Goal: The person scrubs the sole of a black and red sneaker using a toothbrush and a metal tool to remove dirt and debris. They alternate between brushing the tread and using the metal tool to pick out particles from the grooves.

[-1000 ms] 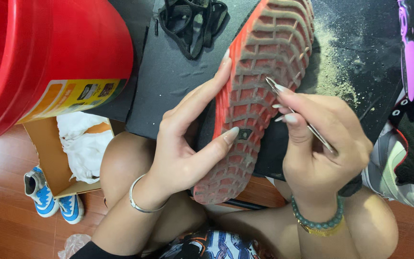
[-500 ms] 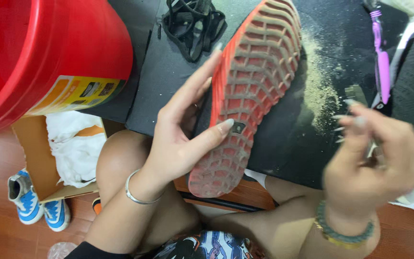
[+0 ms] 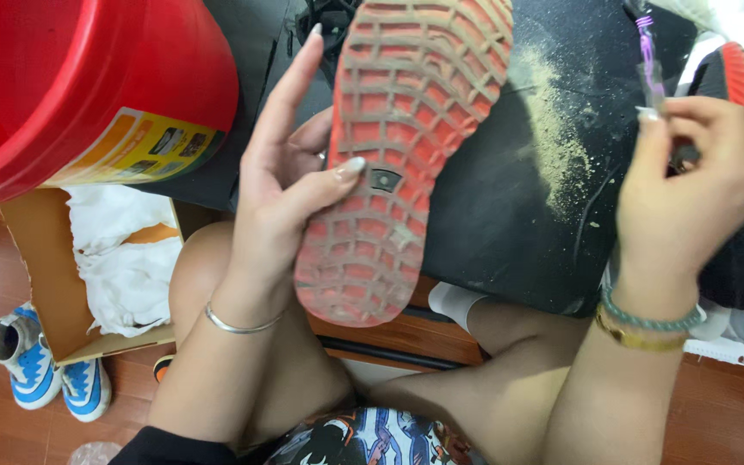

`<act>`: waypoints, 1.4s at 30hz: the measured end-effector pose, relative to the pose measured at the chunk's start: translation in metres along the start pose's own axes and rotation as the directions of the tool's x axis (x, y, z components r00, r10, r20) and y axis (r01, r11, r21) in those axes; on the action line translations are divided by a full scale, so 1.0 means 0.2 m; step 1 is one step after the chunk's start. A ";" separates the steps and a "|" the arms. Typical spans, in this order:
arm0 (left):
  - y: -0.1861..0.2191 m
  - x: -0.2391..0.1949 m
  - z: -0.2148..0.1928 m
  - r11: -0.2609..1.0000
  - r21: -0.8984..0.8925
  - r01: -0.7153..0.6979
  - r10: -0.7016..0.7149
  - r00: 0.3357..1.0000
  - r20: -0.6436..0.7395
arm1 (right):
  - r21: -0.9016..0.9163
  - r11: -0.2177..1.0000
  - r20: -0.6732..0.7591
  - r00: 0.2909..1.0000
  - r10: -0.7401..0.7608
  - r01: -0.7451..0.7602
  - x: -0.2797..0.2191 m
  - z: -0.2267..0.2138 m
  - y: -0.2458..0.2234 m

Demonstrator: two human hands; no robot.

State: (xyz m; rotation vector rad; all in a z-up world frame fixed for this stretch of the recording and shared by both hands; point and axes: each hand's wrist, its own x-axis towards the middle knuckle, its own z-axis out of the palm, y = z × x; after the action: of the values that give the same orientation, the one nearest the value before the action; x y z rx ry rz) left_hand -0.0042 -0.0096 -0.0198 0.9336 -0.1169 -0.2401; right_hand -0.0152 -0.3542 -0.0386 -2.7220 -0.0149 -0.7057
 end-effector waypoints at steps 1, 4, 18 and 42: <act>0.01 0.00 -0.01 1.000 -0.027 0.001 -0.001 1.000 -0.004 | -0.036 0.997 -0.011 0.998 -0.064 0.063 0.01 0.03 0.02; 0.04 0.00 -0.06 0.997 -0.074 0.012 -0.011 1.000 0.010 | -0.047 0.992 -0.007 0.993 -0.114 0.114 0.04 0.11 0.06; 0.07 0.00 -0.15 0.968 -0.251 0.012 0.008 0.997 0.079 | 0.093 0.996 0.031 1.000 0.005 -0.008 0.13 0.23 0.42; 0.14 -0.04 -0.16 0.950 -0.310 -0.047 0.024 0.997 -0.077 | -0.194 0.978 0.325 0.936 0.132 -0.071 -0.45 -0.23 -0.50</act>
State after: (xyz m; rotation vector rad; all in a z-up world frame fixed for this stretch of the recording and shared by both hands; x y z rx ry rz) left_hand -0.0014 0.0339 -0.0168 0.6241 -0.0266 -0.1846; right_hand -0.1250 -0.2679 -0.0117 -2.9579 0.1147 -0.2135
